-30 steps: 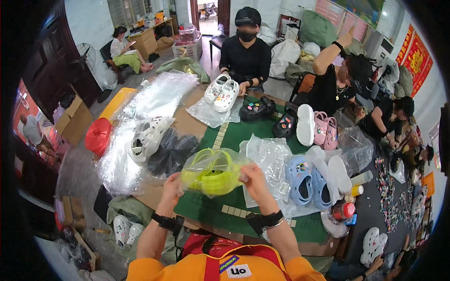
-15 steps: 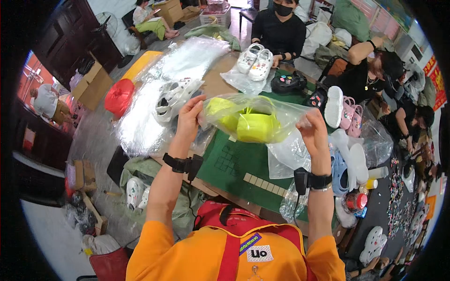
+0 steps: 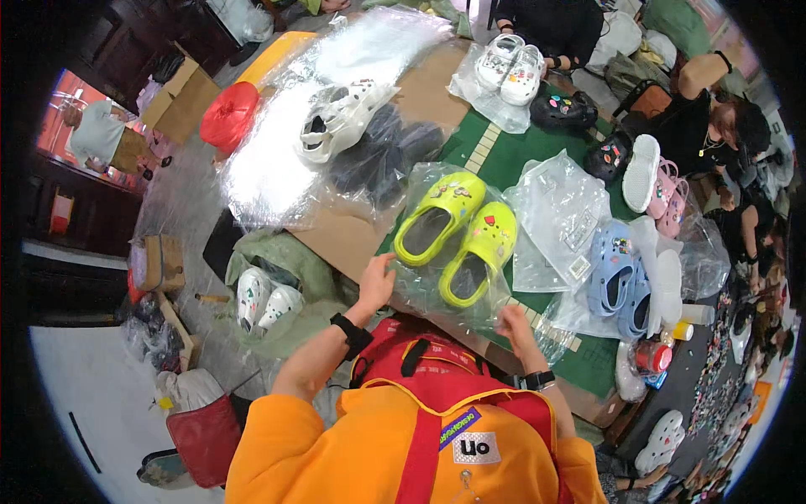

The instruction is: Pack finished shoes into large storage bags.

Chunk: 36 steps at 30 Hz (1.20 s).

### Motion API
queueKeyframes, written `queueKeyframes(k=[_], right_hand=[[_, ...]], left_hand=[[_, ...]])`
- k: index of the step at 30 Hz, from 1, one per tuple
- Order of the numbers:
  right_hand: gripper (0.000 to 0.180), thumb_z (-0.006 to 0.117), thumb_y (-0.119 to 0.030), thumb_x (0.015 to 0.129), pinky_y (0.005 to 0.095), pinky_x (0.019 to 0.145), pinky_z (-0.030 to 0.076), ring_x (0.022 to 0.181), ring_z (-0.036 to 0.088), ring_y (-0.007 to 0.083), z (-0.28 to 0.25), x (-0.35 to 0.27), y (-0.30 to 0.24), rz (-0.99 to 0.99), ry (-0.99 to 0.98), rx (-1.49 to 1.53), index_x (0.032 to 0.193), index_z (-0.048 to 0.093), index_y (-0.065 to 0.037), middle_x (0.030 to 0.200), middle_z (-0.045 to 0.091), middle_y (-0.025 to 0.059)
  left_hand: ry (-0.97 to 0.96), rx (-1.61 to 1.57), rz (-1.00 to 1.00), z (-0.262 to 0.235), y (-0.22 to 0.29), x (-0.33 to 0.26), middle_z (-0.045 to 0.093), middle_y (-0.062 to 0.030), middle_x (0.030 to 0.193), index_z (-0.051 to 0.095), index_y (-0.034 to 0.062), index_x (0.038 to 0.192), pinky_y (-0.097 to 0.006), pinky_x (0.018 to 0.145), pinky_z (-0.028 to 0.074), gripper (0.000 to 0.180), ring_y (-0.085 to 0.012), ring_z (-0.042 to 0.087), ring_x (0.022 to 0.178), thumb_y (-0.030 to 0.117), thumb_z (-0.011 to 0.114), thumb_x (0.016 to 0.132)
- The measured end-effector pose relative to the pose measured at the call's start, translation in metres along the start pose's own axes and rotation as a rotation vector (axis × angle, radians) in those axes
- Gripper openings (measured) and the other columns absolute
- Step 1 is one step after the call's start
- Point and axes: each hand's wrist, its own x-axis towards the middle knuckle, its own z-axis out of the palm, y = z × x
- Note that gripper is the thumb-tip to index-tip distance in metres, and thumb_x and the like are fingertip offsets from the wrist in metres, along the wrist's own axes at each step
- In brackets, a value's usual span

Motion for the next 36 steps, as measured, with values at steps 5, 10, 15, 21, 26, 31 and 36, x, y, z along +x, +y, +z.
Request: queueKeyframes(k=[5, 10, 15, 21, 26, 31, 36], right_hand=[[0.056, 0.048, -0.04, 0.08, 0.0447, 0.08, 0.04, 0.105, 0.041, 0.0254, -0.004, 0.028, 0.002, -0.217, 0.045, 0.342, 0.122, 0.023, -0.012, 0.114, 0.04, 0.0093], [0.101, 0.07, -0.028, 0.064, 0.072, 0.074, 0.022, 0.116, 0.021, 0.0413, 0.038, 0.054, 0.007, 0.122, 0.109, 0.246, 0.13, -0.006, -0.023, 0.132, 0.014, 0.014], [0.057, 0.064, -0.024, 0.071, 0.0674, 0.078, 0.023, 0.107, 0.038, 0.0373, 0.055, 0.068, 0.004, 0.166, -0.003, 0.208, 0.119, 0.035, -0.019, 0.123, 0.037, 0.0059], [0.025, 0.054, -0.016, 0.078, 0.0396, 0.071, 0.047, 0.086, 0.054, 0.0254, 0.045, 0.11, 0.046, 0.221, -0.169, 0.382, 0.099, 0.049, -0.004, 0.098, 0.054, 0.0111], [0.023, 0.052, -0.008, 0.076, 0.0351, 0.061, 0.048, 0.073, 0.056, 0.0243, 0.086, 0.092, 0.032, 0.154, -0.106, 0.294, 0.096, 0.048, 0.001, 0.085, 0.056, 0.0126], [0.025, 0.054, -0.003, 0.073, 0.0309, 0.051, 0.048, 0.066, 0.056, 0.0231, 0.107, 0.103, 0.062, -0.137, -0.111, 0.425, 0.096, 0.046, -0.002, 0.082, 0.054, 0.0094], [0.058, 0.056, 0.002, 0.071, 0.027, 0.065, 0.045, 0.085, 0.049, 0.0168, 0.148, 0.015, 0.01, -0.19, -0.136, 0.336, 0.118, 0.025, -0.011, 0.104, 0.045, 0.0083]], left_hand=[[0.005, 0.272, 0.285, -0.004, 0.047, 0.001, 0.036, -0.0176, 0.117, 0.038, 0.0103, 0.118, -0.046, 0.089, 0.026, 0.053, -0.0344, 0.033, 0.108, 0.026, 0.056, 0.071], [0.101, 0.143, -0.172, 0.029, 0.025, 0.026, 0.012, -0.0259, 0.131, 0.018, 0.014, 0.129, -0.057, 0.091, 0.015, 0.09, -0.042, 0.013, 0.12, 0.049, 0.064, 0.061], [-0.109, -0.383, -0.44, 0.066, -0.004, 0.039, 0.025, -0.0288, 0.122, 0.014, 0.0045, 0.129, -0.041, 0.095, 0.025, 0.1, -0.0387, 0.026, 0.114, 0.05, 0.068, 0.058], [0.074, -0.375, -0.396, 0.092, 0.01, 0.002, 0.04, -0.0285, 0.108, 0.012, 0.0144, 0.129, -0.042, 0.084, 0.036, 0.087, -0.0391, 0.041, 0.101, 0.036, 0.067, 0.065], [0.172, -0.671, -0.532, 0.102, -0.022, 0.03, 0.04, -0.0221, 0.111, 0.017, 0.0151, 0.129, -0.04, 0.082, 0.038, 0.08, -0.0339, 0.044, 0.098, 0.02, 0.065, 0.066], [0.296, -1.164, -0.385, 0.074, 0.003, 0.023, 0.042, -0.0137, 0.105, 0.018, 0.0046, 0.126, -0.03, 0.07, 0.043, 0.075, -0.0207, 0.047, 0.089, 0.008, 0.061, 0.065], [0.196, -1.208, -0.313, 0.041, 0.012, 0.004, 0.04, -0.0119, 0.104, 0.023, 0.0051, 0.122, -0.032, 0.076, 0.04, 0.064, -0.0201, 0.044, 0.091, 0.014, 0.059, 0.07]])
